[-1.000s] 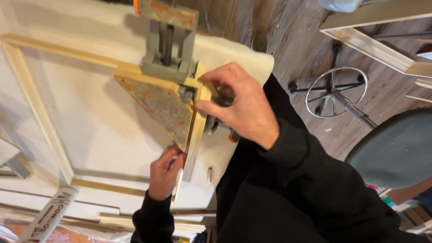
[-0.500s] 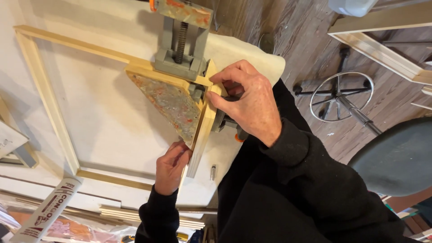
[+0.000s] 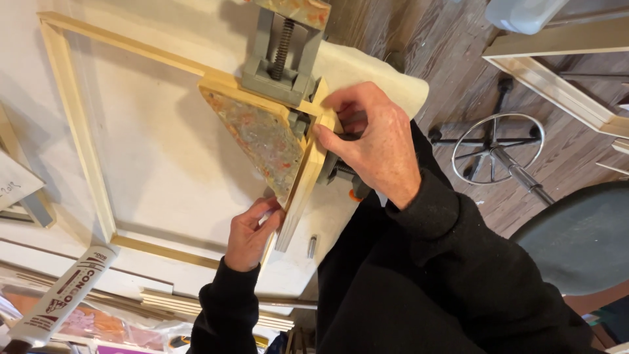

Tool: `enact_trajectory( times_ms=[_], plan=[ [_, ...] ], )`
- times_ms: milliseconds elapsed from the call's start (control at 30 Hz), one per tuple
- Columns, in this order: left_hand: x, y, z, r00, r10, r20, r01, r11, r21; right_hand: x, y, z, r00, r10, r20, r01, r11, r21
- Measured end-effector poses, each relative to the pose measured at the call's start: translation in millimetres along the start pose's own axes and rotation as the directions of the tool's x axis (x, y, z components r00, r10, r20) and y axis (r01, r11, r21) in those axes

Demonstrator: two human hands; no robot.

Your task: The person applies wood glue to the end of a wooden frame strip, fits the strips together into a rectangular frame on the workbench, positions a corner clamp with a triangular guide against the joint, tightens the clamp screw, and uses a hammer to drive fasteners into the mitered corner, repeating the clamping and nailing at frame corners.

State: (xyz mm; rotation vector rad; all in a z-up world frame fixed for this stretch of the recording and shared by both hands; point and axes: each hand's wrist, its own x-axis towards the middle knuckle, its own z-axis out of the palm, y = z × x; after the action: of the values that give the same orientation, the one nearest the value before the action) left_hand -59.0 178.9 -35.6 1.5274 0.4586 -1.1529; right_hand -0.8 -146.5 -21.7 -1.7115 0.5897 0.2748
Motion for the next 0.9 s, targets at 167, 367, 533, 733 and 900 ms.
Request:
enact_trajectory(
  times_ms=[167,367,533,733,900],
  plan=[
    [0.4,2.7,1.3,0.999,0.022,0.041,-0.023,0.999,0.024,-4.2,3.5,-1.0,1.000,0.015,-0.025,-0.015,1.000,-0.022],
    [4.2,-3.1,-1.3,0.999,0.034,0.036,-0.033,0.998,-0.046,-31.8,-4.7,-12.0,0.992,-0.126,0.009,0.125,0.965,-0.232],
    [3.7,-1.0,0.3,0.999,0.009,0.035,-0.008,1.000,-0.028,-37.4,-11.5,-2.9,0.990,-0.136,0.035,0.141,0.948,-0.284],
    [4.2,1.8,2.7,1.000,0.004,0.005,-0.004,0.997,-0.078,-37.8,-19.7,12.1,0.974,-0.225,0.019,0.216,0.906,-0.363],
    [5.2,7.6,3.0,0.999,0.023,0.032,-0.024,1.000,0.017,-36.7,-21.2,14.7,0.996,-0.094,0.013,0.094,0.961,-0.261]
  ],
)
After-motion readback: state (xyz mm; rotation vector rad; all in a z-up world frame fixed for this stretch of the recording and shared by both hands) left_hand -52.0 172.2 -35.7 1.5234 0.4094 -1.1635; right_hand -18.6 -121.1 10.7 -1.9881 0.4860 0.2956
